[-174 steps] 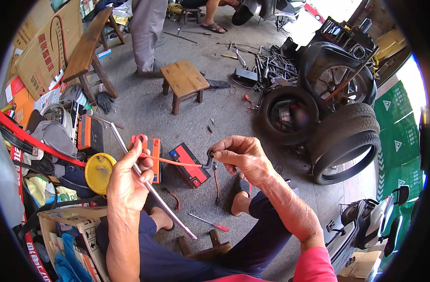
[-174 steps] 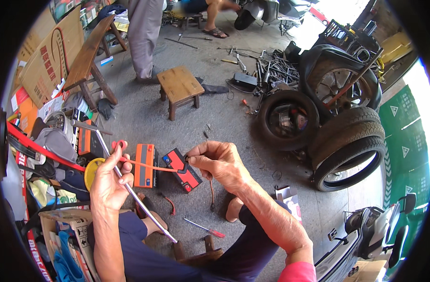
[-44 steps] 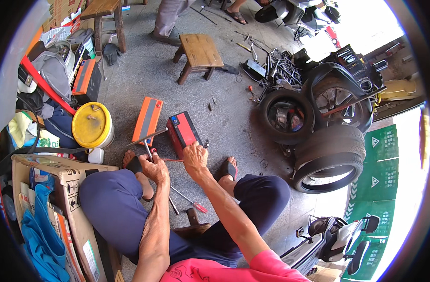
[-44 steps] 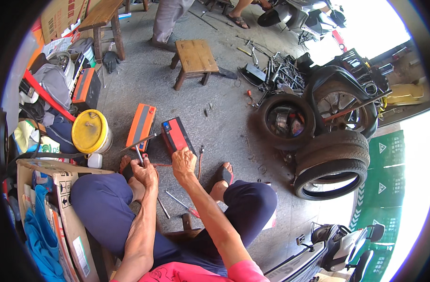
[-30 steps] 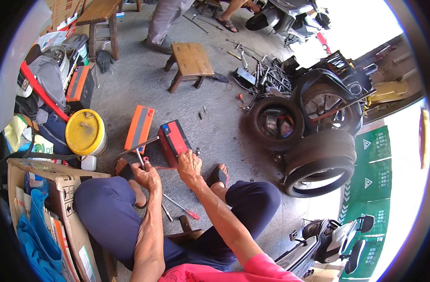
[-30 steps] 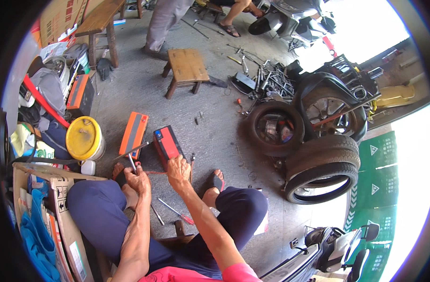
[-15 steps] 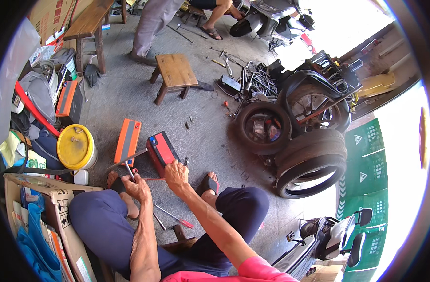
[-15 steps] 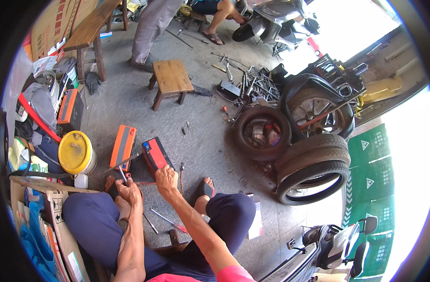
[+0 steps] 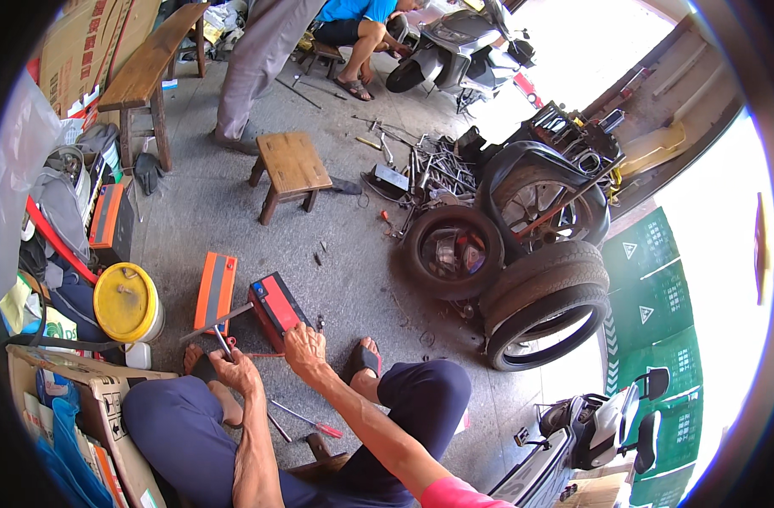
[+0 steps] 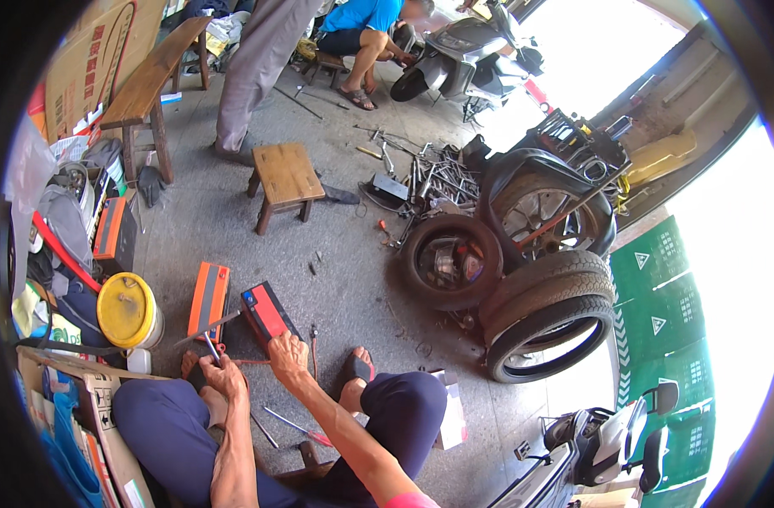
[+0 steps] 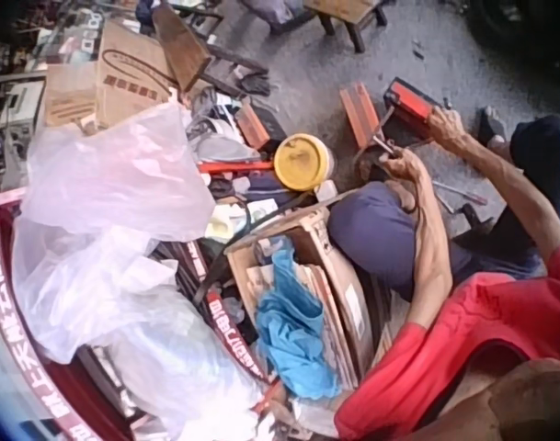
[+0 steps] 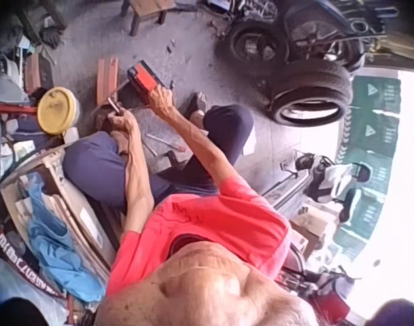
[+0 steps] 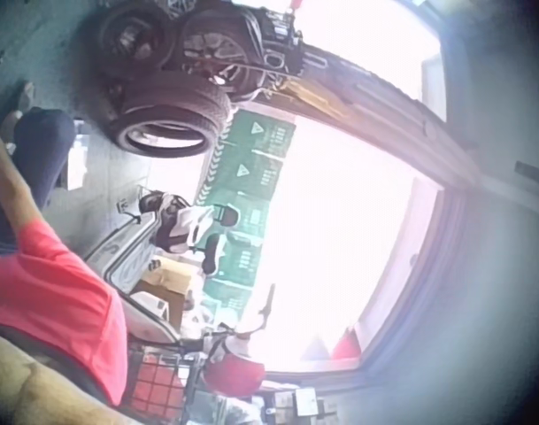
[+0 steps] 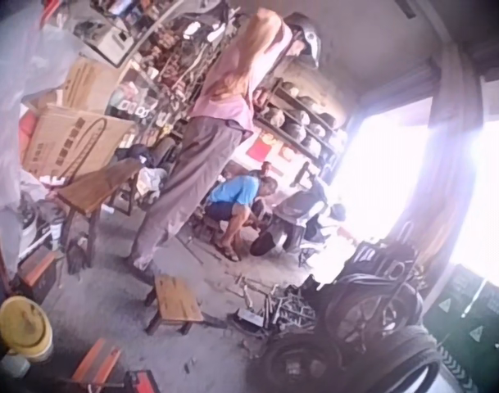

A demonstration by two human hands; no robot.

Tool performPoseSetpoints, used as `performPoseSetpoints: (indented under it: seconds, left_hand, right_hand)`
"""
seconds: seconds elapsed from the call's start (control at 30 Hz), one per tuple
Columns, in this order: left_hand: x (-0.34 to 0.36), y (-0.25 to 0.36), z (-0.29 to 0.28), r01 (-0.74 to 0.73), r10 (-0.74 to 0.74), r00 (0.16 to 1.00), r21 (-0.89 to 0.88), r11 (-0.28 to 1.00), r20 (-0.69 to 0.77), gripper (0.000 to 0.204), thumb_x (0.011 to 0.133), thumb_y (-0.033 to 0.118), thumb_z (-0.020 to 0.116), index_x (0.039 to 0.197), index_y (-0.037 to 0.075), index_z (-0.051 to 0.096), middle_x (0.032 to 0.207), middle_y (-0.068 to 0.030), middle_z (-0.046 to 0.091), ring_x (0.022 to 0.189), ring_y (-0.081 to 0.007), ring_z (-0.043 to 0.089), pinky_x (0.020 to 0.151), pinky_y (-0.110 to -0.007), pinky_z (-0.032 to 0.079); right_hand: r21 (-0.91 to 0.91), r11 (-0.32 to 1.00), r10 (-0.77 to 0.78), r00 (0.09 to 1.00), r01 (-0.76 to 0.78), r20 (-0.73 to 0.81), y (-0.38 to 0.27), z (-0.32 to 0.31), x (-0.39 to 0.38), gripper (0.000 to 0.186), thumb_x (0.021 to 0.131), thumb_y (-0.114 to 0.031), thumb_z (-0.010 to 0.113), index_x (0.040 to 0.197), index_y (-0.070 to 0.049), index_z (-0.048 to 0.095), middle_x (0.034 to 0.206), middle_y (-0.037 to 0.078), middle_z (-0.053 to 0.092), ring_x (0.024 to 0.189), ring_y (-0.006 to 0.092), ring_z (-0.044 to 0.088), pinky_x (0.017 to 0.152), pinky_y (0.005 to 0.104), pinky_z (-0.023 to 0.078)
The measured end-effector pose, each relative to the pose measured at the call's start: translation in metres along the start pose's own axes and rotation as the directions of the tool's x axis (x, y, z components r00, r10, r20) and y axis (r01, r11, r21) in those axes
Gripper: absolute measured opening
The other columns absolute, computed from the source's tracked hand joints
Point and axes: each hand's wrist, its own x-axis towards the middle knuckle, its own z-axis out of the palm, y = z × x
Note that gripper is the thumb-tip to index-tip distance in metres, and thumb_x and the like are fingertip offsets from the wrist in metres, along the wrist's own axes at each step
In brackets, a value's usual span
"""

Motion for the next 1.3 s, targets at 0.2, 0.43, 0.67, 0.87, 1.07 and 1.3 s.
performPoseSetpoints:
  seconds: [0.2,0.43,0.67,0.87,1.07,1.3]
  left_hand:
    - [-0.008,0.029,-0.005,0.181,-0.179,0.982,-0.040,0.983,0.057,0.013,0.088,0.000,0.058,0.097,-0.002,0.048,0.086,-0.0145,0.056,0.055,-0.0216,0.061,0.054,-0.035,0.050]
    - [-0.002,0.025,-0.009,0.111,-0.111,0.994,-0.044,0.993,-0.005,0.011,0.088,-0.002,0.057,0.092,-0.001,0.047,0.079,-0.0124,0.055,0.050,-0.0195,0.059,0.046,-0.033,0.047]
    - [-0.005,0.023,-0.005,0.166,-0.163,0.986,-0.083,0.983,0.047,0.013,0.087,-0.001,0.058,0.096,-0.002,0.048,0.082,-0.0142,0.056,0.052,-0.0202,0.060,0.051,-0.033,0.049]
    - [-0.002,0.013,-0.004,0.139,-0.136,0.990,-0.089,0.986,0.039,0.012,0.087,-0.001,0.058,0.095,-0.002,0.048,0.082,-0.0136,0.056,0.051,-0.0188,0.060,0.048,-0.031,0.049]
    - [-0.004,0.011,-0.002,0.151,-0.145,0.988,-0.105,0.983,0.059,0.012,0.087,-0.001,0.057,0.095,-0.002,0.048,0.082,-0.0138,0.056,0.053,-0.0206,0.060,0.047,-0.032,0.049]
    - [0.009,-0.035,0.010,0.019,-0.021,1.000,-0.074,0.997,-0.020,0.010,0.086,0.002,0.056,0.094,-0.004,0.052,0.081,-0.0139,0.057,0.057,-0.0218,0.058,0.050,-0.032,0.050]
  right_hand:
    - [0.028,0.998,0.053,0.999,-0.054,0.009,0.003,0.001,0.001,0.016,0.084,-0.014,0.058,0.090,-0.004,0.068,0.098,0.016,0.064,0.096,0.0315,0.066,0.076,0.0458,0.053]
    - [0.108,0.993,0.053,0.996,-0.046,-0.072,-0.006,-0.008,-0.005,0.016,0.082,-0.012,0.058,0.091,-0.002,0.067,0.097,0.018,0.064,0.093,0.0334,0.066,0.074,0.0458,0.054]
    - [0.032,0.999,0.042,0.998,-0.040,-0.038,0.002,0.002,-0.002,0.015,0.082,-0.011,0.058,0.090,-0.001,0.066,0.096,0.018,0.064,0.091,0.0333,0.067,0.072,0.0465,0.054]
    - [0.044,0.999,0.031,0.998,-0.028,-0.052,-0.002,-0.003,-0.001,0.014,0.083,-0.012,0.057,0.088,-0.002,0.066,0.095,0.018,0.064,0.091,0.0329,0.066,0.072,0.0465,0.054]
    - [0.038,0.999,0.019,0.997,-0.016,-0.068,0.001,0.004,-0.001,0.015,0.083,-0.014,0.057,0.087,-0.002,0.066,0.095,0.017,0.063,0.091,0.0322,0.066,0.073,0.0473,0.053]
    - [-0.015,0.998,0.054,0.993,-0.056,-0.109,-0.004,0.006,0.002,0.014,0.081,-0.012,0.060,0.088,-0.005,0.070,0.094,0.014,0.064,0.089,0.0293,0.067,0.067,0.0400,0.055]
